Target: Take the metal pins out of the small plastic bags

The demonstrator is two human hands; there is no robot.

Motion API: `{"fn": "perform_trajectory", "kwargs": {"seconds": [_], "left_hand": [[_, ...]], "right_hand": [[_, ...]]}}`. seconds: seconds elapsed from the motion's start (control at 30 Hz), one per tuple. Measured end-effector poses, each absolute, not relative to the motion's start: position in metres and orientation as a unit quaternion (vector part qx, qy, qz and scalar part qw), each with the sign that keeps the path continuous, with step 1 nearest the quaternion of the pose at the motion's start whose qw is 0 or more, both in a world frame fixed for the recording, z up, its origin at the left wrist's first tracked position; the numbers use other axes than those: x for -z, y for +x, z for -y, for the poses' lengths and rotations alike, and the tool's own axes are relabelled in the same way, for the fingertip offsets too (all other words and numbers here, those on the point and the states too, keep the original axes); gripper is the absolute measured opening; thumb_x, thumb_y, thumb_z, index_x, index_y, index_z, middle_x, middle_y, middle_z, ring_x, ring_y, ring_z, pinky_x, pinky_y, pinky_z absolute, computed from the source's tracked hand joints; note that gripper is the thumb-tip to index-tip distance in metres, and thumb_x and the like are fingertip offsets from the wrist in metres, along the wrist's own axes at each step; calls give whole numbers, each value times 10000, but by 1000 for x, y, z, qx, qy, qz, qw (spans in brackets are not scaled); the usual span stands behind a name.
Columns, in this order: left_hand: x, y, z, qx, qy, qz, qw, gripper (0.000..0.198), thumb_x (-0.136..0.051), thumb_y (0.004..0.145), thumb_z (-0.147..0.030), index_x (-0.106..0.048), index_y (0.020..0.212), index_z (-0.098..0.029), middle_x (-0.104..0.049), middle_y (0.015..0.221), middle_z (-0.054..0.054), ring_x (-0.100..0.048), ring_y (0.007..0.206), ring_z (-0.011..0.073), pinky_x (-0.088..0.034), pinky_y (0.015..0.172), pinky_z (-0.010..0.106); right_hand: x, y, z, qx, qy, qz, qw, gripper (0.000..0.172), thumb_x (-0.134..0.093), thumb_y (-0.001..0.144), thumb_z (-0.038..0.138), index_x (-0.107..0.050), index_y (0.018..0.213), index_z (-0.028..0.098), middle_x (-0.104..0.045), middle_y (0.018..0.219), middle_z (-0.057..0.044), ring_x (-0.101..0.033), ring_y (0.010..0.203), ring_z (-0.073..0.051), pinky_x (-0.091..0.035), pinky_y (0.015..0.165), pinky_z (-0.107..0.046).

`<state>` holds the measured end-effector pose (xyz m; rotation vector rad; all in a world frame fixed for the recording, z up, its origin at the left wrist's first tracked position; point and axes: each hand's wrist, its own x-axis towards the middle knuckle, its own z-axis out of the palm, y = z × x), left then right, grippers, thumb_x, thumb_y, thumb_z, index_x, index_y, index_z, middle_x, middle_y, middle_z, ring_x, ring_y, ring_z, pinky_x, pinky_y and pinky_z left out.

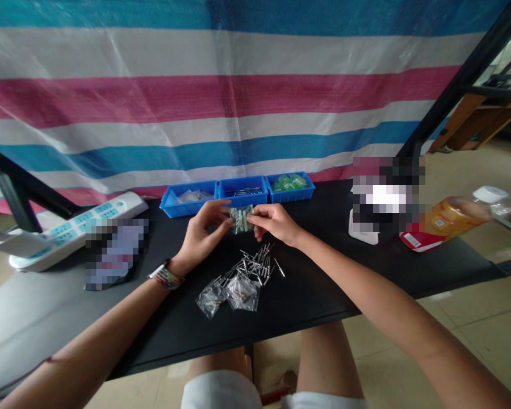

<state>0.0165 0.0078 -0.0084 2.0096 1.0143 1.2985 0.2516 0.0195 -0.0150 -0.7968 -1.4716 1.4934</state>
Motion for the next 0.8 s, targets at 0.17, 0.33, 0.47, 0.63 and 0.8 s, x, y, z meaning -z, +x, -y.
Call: {"fn": "perform_trajectory", "kwargs": {"seconds": [0.17, 0.33, 0.47, 0.63, 0.8], "left_hand": [[4, 13, -11, -467, 810, -328, 132, 379, -647, 1026, -251, -705, 1400, -254, -693, 1504, 120, -730, 1230, 280, -616, 928, 390], [3, 11, -13, -444, 840, -304, 62, 161, -714, 1009, -246, -808, 1139, -251, -815, 1228, 66, -734, 1123, 254, -530, 1061, 438], [8, 11, -14, -482, 799, -344, 108, 152, -769, 977, -333, -768, 895, -205, -761, 879, 38, -674, 834, 201, -532, 801, 330], [10, 13, -13, -482, 769, -378, 183, 266, -762, 977, -424, -754, 843, -194, -733, 836, 34, -665, 787, 188, -501, 761, 313], [7, 14, -10, -446, 777, -374, 237, 371, -775, 962, -507, -738, 773, -190, -726, 801, 42, -664, 768, 189, -506, 755, 310]], "right_hand": [[13, 251, -18, -642, -320, 542, 437, 510, -965, 707, 582, -687, 795, 163, -695, 667, 10, -672, 535, -126, -617, 511, -247], [8, 252, -14, -678, -302, 540, 396, 522, -922, 765, 616, -712, 866, 149, -730, 748, -30, -696, 593, -135, -657, 579, -277], [5, 254, -13, -621, -319, 577, 424, 555, -746, 898, 709, -692, 932, 158, -735, 894, -62, -713, 633, -142, -657, 582, -295], [7, 252, -10, -517, -332, 614, 496, 522, -900, 783, 551, -707, 1131, 214, -731, 1142, -60, -745, 849, -162, -671, 755, -310], [12, 242, -6, -533, -320, 614, 487, 441, -870, 809, 573, -734, 982, 191, -762, 915, -46, -747, 816, -190, -675, 726, -336]]}}
